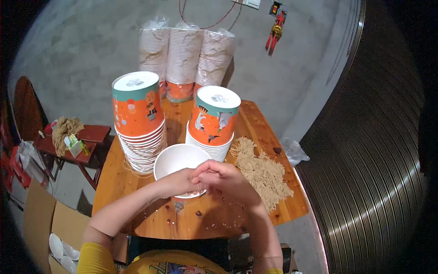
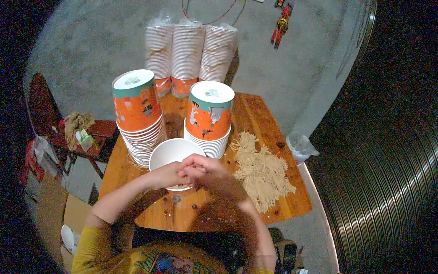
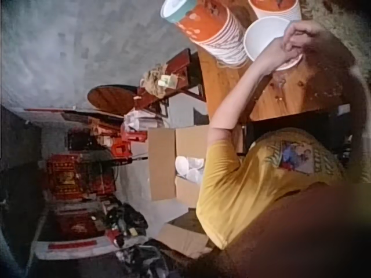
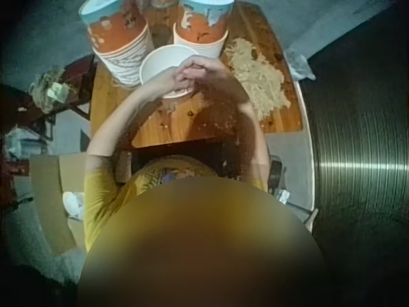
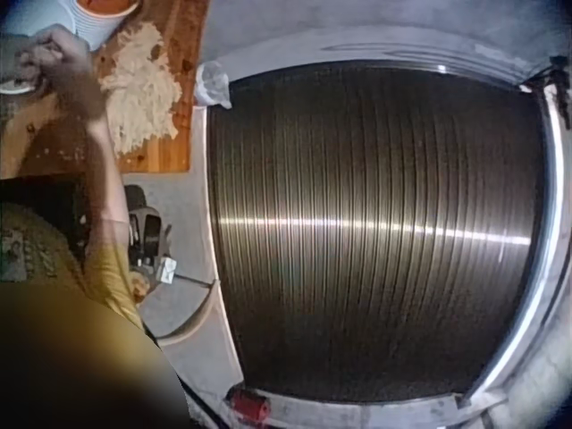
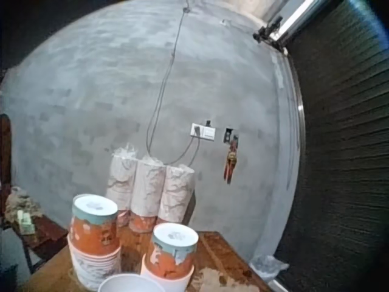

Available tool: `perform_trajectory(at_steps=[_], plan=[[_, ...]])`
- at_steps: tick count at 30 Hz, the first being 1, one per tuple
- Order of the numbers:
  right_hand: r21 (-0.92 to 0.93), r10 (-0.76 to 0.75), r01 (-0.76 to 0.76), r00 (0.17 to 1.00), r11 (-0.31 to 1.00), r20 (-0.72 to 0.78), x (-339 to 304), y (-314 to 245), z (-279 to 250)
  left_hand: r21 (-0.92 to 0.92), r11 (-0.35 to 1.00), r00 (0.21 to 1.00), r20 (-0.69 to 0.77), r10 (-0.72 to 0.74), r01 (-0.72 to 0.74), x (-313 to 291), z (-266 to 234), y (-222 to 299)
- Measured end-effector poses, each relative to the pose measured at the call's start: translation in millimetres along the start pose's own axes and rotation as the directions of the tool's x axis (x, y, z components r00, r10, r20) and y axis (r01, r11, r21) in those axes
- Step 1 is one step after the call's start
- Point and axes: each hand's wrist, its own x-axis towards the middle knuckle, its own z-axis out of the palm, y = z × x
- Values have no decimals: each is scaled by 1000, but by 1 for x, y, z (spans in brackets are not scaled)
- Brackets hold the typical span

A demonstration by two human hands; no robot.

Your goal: Assembling paper packaging by threading string through small bowls and placing them inside larger cups.

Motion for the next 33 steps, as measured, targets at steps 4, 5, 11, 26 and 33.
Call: perform_trajectory(at_steps=[4, 5, 11, 26, 33], plan=[[253, 35, -12, 996, 967, -87, 11, 28, -7, 11, 998, 991, 115, -67, 66, -1, -4, 1], [234, -5, 49, 983, 971, -185, 11, 35, -6, -67, 994, 982, 174, -71, 84, 1, -7, -5], [219, 50, 46, 908, 975, -415, -5, 54, -3, -218, 960, 970, 203, -131, 175, 4, -11, -5], [-549, -347, -35, 740, 835, -576, -25, 75, 50, -294, 912, 954, 176, -244, 288, 14, -7, 0], [-627, -486, 69, 699, 776, -525, -25, 74, 53, -397, 850, 938, 144, -316, 347, 14, -6, 0]])
